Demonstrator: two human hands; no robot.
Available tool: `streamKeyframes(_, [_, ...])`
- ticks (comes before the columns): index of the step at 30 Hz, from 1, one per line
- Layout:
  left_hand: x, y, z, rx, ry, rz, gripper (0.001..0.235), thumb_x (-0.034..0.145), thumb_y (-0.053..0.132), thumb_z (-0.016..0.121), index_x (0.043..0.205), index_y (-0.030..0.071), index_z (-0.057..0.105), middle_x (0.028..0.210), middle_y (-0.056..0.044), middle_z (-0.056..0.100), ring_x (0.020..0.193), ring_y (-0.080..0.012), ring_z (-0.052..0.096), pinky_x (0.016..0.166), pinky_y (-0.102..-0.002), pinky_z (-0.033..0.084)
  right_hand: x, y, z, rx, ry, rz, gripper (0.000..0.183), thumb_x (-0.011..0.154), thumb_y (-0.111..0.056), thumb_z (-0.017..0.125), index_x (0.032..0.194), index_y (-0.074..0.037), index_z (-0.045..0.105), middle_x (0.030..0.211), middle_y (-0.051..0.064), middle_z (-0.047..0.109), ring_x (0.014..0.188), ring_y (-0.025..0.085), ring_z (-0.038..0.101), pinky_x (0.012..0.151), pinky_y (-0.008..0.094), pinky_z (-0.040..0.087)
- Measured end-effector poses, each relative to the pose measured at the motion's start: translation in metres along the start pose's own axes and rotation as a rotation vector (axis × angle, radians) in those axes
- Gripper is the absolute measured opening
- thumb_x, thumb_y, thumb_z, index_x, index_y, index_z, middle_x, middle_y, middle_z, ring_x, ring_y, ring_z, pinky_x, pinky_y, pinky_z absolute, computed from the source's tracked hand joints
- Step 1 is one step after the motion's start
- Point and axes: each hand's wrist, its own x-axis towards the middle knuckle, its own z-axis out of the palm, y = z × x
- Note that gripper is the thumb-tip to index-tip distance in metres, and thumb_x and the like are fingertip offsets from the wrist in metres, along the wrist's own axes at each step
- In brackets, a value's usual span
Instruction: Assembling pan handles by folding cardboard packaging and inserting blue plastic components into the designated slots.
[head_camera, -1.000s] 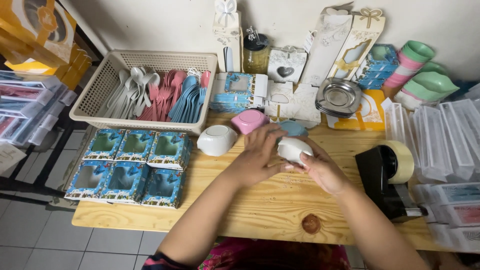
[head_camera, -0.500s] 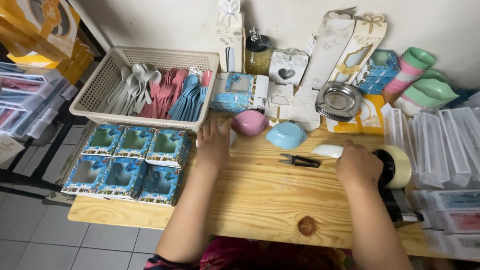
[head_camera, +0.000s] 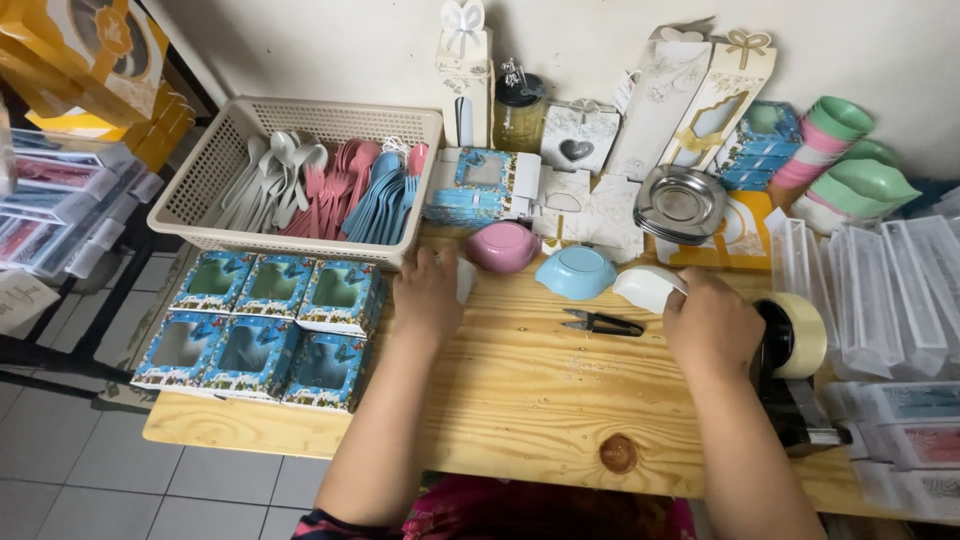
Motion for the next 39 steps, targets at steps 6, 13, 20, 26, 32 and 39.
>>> streamKeyframes(6, [0.009, -0.003, 0.006, -0.071, 0.028, 0.08, 0.069, 0.078, -0.004, 0.07, 0.142, 0.013, 0.048, 0.136, -0.019, 0.052, 0.136, -0.0415, 0.047, 0.105, -0.052, 0.041, -0.01, -0.005, 0.002, 0.087, 0.267, -0.139, 0.023, 0.093, -0.029, 0.06, 0.109, -0.021, 0.074, 0.08, 0.004, 0.067, 0.085, 0.03, 0.075, 0.076, 0.047, 0.062])
streamKeyframes(13, [0.009, 0.005, 0.015, -0.027, 0.083, 0.106, 0.077, 0.081, 0.012, 0.08, 0.147, 0.016, 0.041, 0.142, -0.019, 0.048, 0.144, -0.0378, 0.036, 0.115, -0.054, 0.028, -0.002, 0.0, 0.024, 0.164, 0.59, -0.261, 0.018, 0.081, -0.028, 0.072, 0.099, -0.028, 0.075, 0.07, -0.004, 0.059, 0.072, 0.022, 0.071, 0.064, 0.04, 0.06])
streamKeyframes(20, [0.017, 0.022, 0.006, -0.278, 0.506, 0.322, 0.046, 0.087, 0.015, 0.076, 0.128, 0.007, 0.057, 0.137, -0.016, 0.054, 0.134, -0.0347, 0.049, 0.111, -0.052, 0.035, -0.004, -0.004, 0.011, 0.142, 0.444, -0.208, 0.021, 0.095, -0.02, 0.059, 0.11, -0.016, 0.071, 0.09, 0.005, 0.061, 0.079, 0.031, 0.072, 0.066, 0.047, 0.061])
streamKeyframes(26, [0.08, 0.019, 0.012, 0.035, 0.51, 0.366, 0.058, 0.075, 0.008, 0.083, 0.125, 0.009, 0.055, 0.133, -0.012, 0.048, 0.127, -0.0314, 0.051, 0.098, -0.045, 0.042, 0.023, 0.01, 0.037, 0.178, -0.094, 0.002, 0.038, 0.1, -0.031, 0.04, 0.107, -0.009, 0.07, 0.105, 0.016, 0.069, 0.104, 0.043, 0.071, 0.089, 0.055, 0.057])
streamKeyframes(32, [0.152, 0.018, 0.024, 0.368, 0.705, 0.401, 0.047, 0.066, 0.014, 0.082, 0.104, 0.015, 0.054, 0.108, -0.005, 0.046, 0.1, -0.0246, 0.053, 0.072, -0.038, 0.043, 0.03, 0.007, 0.043, 0.126, -0.319, 0.01, 0.053, 0.095, -0.036, 0.039, 0.11, -0.003, 0.077, 0.112, 0.023, 0.075, 0.116, 0.044, 0.068, 0.097, 0.057, 0.053])
streamKeyframes(39, [0.144, 0.038, -0.005, 0.521, 0.304, 0.32, 0.058, 0.07, 0.011, 0.08, 0.115, 0.017, 0.044, 0.12, -0.007, 0.051, 0.113, -0.0249, 0.044, 0.09, -0.044, 0.037, 0.019, -0.008, 0.024, 0.132, -0.389, -0.036, 0.056, 0.092, -0.037, 0.042, 0.118, 0.003, 0.072, 0.115, 0.028, 0.073, 0.115, 0.046, 0.068, 0.097, 0.059, 0.052])
